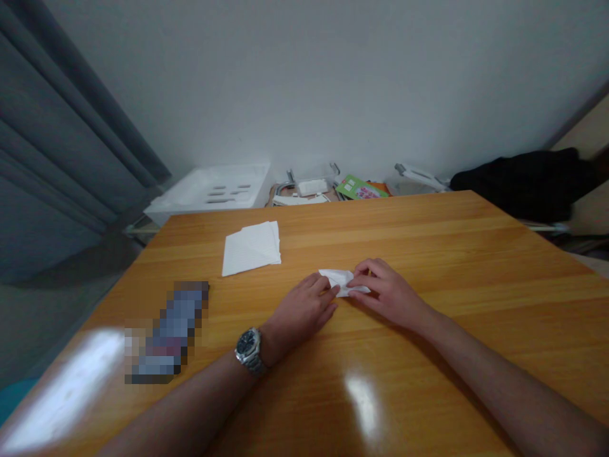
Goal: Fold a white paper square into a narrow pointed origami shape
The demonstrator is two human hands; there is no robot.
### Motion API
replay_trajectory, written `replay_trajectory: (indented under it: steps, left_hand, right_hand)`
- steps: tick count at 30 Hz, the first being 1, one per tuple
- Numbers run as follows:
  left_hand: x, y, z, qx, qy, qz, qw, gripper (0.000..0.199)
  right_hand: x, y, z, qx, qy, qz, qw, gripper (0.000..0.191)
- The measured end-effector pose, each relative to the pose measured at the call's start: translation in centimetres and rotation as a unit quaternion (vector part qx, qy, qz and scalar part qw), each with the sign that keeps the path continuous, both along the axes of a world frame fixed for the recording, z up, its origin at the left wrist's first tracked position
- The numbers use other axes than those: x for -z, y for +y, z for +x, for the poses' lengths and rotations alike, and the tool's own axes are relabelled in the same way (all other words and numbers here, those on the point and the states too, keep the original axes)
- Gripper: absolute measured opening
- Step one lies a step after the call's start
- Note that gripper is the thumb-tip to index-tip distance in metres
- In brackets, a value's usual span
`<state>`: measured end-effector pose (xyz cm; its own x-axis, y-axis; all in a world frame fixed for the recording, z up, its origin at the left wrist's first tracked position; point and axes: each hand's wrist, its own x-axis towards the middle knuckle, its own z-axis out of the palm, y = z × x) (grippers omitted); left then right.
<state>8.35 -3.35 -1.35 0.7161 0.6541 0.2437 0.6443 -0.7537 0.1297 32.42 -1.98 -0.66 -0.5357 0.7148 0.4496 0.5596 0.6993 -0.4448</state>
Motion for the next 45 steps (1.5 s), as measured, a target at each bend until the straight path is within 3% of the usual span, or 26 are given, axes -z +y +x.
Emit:
replay_trajectory:
  steps: [12,25,30,35,40,45]
  left_hand:
    - [-0.6,0.1,0.0,-0.03,-0.005,-0.019,0.999,0.024]
    - [-0.2,0.4,-0.5,-0.085,-0.099,-0.069,0.989,0.019]
    - [0.1,0.8,-0.5,-0.109,-0.116,-0.048,0.986,0.026]
    - [0.6,1.2,-0.6,-0.108,-0.119,-0.041,0.986,0.02]
    - [0.7,1.2,-0.5,-0.102,-0.113,-0.079,0.985,0.019]
    - [0.5,1.1,-0.2,-0.096,-0.107,-0.092,0.985,0.019]
  right_hand:
    - [0.6,0.2,0.1,-0.001,-0.063,0.027,0.998,0.009]
    - [1.7,0.5,-0.3,-0.058,0.003,-0.052,0.997,0.014]
    - [1.8,0.3,-0.7,-0.079,0.004,-0.085,0.993,0.013]
    - [1.5,0.2,-0.7,-0.088,0.02,-0.105,0.99,0.013]
    - [1.5,0.1,-1.0,-0.039,0.034,-0.13,0.99,0.007]
    - [1.4,-0.2,-2.1,0.033,0.064,-0.157,0.985,0.02]
